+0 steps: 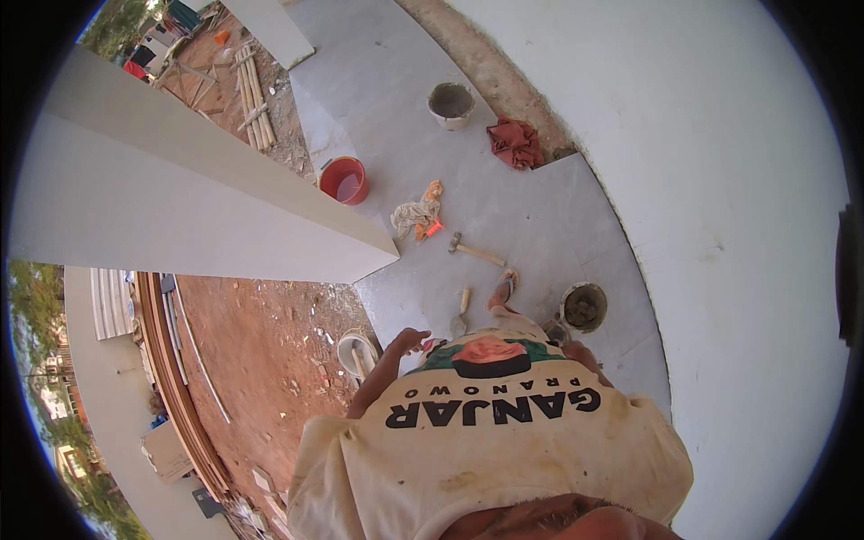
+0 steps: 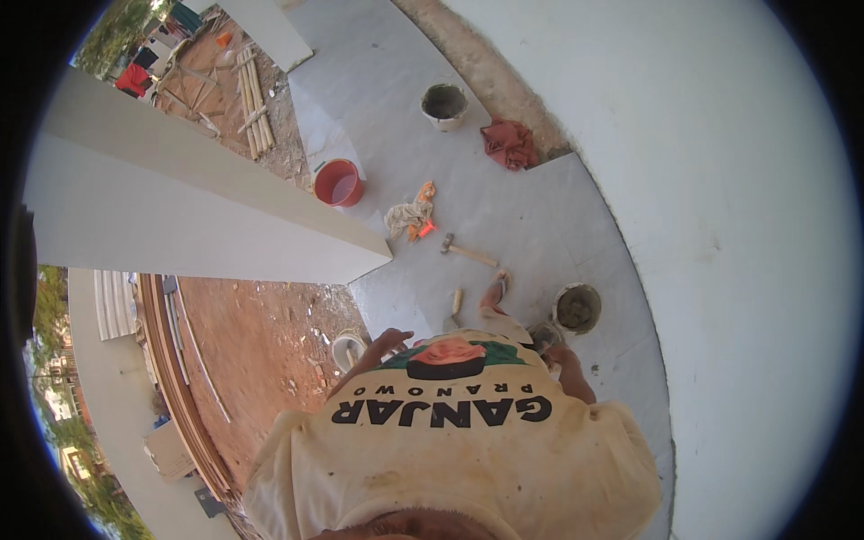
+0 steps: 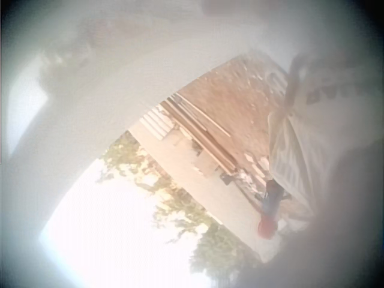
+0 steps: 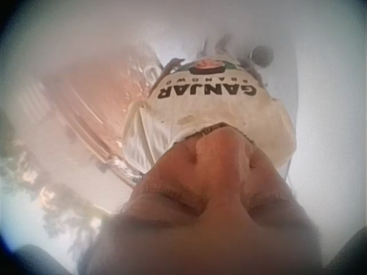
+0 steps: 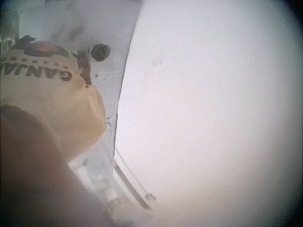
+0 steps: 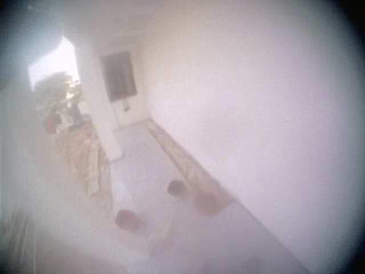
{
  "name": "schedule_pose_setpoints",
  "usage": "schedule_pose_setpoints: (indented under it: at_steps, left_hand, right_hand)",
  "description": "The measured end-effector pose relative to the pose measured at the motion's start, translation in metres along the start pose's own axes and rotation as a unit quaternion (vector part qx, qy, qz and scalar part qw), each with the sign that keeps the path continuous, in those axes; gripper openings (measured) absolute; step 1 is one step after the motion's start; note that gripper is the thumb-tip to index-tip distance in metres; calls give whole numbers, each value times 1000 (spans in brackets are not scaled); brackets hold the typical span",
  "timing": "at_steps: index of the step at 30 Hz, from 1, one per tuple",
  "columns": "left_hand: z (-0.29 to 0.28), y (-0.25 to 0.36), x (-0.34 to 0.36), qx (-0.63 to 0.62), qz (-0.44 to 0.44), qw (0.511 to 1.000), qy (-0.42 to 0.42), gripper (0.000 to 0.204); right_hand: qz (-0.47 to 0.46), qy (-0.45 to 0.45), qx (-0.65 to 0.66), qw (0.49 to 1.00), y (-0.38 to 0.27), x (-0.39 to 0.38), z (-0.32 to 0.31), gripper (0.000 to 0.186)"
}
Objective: The person spreads cement on a floor section using a trowel, places a large ceramic tile, and secures it by tapping with a rubber mallet. They wipe the tile surface with a cloth and continue tapping to ensure it is level.
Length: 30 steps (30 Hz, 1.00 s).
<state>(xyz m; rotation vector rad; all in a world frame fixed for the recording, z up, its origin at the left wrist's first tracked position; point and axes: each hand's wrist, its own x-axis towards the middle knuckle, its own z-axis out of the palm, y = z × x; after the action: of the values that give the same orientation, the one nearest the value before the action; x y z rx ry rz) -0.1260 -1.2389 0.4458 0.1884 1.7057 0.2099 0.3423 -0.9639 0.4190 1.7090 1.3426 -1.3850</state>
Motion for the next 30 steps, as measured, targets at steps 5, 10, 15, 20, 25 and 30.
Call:
schedule_pose_setpoints:
  at_steps: [5,10,15,20,25,30]
  left_hand:
    - [-38,103,8,33,27,999,18,67]
    - [-44,176,16,-45,56,997,40,66]
    - [-44,216,39,-160,54,985,28,77]
    - [-78,238,68,-170,-13,985,34,85]
    - [-126,283,111,-129,-30,991,19,81]
    - [-204,368,135,-130,11,991,23,75]
  right_hand:
    - [-169,48,-138,975,-54,74,-106,40]
    - [-41,67,97,992,-147,89,-187,40]
    - [-32,109,129,985,-215,78,-234,37]
    - [26,74,88,993,-270,79,-248,42]
    - [-72,15,-171,983,-277,135,-278,47]
    - [-18,24,-63,998,-310,136,-298,53]
